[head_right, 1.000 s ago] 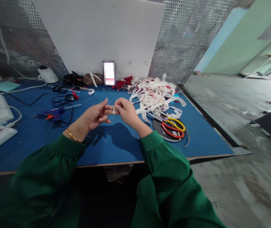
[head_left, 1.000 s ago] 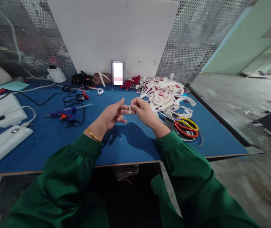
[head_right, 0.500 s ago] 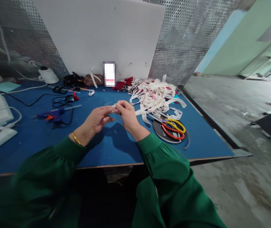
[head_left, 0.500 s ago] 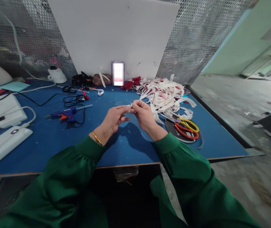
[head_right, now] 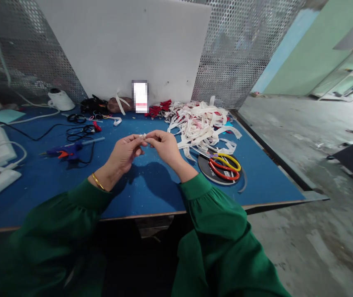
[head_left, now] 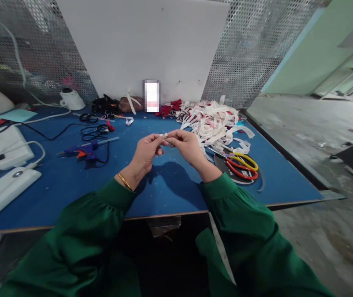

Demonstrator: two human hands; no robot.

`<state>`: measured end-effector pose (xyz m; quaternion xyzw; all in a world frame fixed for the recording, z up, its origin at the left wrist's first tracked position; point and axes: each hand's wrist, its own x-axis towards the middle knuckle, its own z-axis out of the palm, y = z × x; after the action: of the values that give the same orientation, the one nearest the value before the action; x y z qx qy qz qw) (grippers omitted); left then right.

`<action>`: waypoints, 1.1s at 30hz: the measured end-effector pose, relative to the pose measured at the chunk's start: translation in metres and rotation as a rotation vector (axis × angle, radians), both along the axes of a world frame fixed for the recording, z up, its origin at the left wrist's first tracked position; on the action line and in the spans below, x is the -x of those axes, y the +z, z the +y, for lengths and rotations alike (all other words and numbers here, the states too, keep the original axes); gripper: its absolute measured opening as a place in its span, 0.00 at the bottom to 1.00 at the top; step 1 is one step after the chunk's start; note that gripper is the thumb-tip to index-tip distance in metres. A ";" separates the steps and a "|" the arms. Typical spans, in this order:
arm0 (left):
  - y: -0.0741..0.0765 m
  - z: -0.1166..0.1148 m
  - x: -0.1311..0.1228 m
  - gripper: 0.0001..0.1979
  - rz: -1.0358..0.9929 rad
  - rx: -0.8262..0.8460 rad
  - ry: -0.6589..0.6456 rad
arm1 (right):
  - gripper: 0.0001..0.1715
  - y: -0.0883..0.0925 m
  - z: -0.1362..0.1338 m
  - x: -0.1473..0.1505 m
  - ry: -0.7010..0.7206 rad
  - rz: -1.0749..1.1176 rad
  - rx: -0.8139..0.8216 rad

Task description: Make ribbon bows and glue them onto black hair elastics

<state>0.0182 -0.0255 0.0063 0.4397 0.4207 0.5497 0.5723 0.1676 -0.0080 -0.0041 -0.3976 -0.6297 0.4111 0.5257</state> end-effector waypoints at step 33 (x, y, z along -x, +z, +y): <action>-0.005 0.002 -0.001 0.08 0.039 -0.018 0.026 | 0.10 -0.002 -0.006 0.010 -0.013 0.176 0.051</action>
<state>0.0190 -0.0232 0.0013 0.4497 0.4325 0.5524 0.5528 0.1576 -0.0136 -0.0056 -0.3774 -0.5678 0.4569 0.5713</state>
